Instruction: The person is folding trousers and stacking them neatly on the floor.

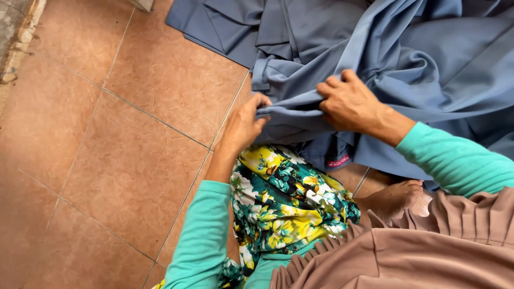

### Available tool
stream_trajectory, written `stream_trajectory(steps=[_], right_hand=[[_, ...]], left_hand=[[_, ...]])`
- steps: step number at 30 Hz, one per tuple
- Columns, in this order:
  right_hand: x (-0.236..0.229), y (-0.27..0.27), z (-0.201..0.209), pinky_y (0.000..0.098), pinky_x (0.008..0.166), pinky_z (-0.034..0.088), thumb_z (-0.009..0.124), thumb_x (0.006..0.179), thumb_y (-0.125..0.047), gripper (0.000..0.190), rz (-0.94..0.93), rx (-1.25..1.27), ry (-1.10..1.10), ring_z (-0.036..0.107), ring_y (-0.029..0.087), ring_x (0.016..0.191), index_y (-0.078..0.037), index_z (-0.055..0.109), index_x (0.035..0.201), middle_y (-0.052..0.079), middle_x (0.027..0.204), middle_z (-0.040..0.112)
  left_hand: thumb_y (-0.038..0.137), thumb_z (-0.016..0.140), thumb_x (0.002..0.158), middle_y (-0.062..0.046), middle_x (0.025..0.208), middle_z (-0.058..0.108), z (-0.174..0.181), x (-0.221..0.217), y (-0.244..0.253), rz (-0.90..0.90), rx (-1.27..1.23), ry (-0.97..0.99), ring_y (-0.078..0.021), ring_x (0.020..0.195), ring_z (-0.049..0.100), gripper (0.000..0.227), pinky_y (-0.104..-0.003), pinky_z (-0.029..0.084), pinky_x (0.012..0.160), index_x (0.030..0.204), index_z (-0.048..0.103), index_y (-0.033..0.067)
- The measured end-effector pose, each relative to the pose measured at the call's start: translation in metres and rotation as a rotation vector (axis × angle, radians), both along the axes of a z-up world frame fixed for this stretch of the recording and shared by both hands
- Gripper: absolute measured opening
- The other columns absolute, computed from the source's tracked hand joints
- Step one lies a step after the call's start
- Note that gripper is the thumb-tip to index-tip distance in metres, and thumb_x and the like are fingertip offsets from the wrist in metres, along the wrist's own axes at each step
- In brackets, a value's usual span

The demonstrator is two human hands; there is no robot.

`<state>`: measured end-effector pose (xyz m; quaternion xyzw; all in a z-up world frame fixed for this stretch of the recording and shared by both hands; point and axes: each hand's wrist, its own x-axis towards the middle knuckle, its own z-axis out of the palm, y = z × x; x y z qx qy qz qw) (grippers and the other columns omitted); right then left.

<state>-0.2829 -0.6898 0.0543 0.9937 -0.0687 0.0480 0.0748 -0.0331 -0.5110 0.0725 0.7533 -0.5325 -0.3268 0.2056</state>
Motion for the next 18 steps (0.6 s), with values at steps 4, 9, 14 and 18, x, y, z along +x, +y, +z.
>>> stream_trajectory(steps=[4, 9, 14, 18], right_hand=[[-0.018, -0.039, 0.017, 0.0397, 0.095, 0.042, 0.071, 0.076, -0.045, 0.017, -0.111, -0.129, 0.025, 0.058, 0.014, 0.099, -0.028, 0.071, 0.074, -0.009, 0.098, 0.057], [-0.032, -0.059, 0.089, 0.0343, 0.113, 0.042, 0.076, 0.094, -0.039, 0.019, -0.209, -0.206, -0.196, 0.064, 0.012, 0.105, -0.020, 0.073, 0.094, -0.012, 0.127, 0.072], [-0.013, -0.051, 0.051, 0.0284, 0.085, 0.046, 0.068, 0.100, -0.050, 0.035, -0.184, -0.208, -0.057, 0.060, 0.012, 0.091, -0.021, 0.073, 0.082, -0.009, 0.104, 0.062], [-0.008, -0.106, 0.004, 0.0462, 0.075, 0.058, 0.071, 0.092, -0.039, 0.031, -0.505, 0.344, 0.287, 0.073, 0.037, 0.083, -0.011, 0.076, 0.102, 0.009, 0.094, 0.078]], left_hand=[[0.004, 0.079, 0.075, -0.003, 0.106, 0.074, 0.048, 0.024, -0.014, 0.004, -0.320, -0.181, -0.0261, 0.099, 0.070, 0.048, -0.042, 0.056, 0.086, 0.116, 0.065, 0.0247], [-0.005, 0.083, 0.079, 0.000, 0.086, 0.068, 0.142, 0.054, -0.031, 0.014, -0.675, -0.421, -0.0124, 0.072, 0.057, 0.042, -0.030, 0.051, 0.069, 0.115, 0.074, 0.0157], [-0.005, 0.086, 0.081, -0.003, 0.097, 0.061, 0.178, 0.083, -0.017, 0.002, -0.762, -0.636, -0.0228, 0.089, 0.055, 0.032, -0.040, 0.043, 0.098, 0.109, 0.078, 0.0087], [0.001, 0.083, 0.079, -0.002, 0.092, 0.065, 0.126, 0.139, 0.004, 0.058, -0.542, -0.671, -0.0207, 0.083, 0.056, 0.027, -0.039, 0.039, 0.092, 0.103, 0.081, 0.0136]])
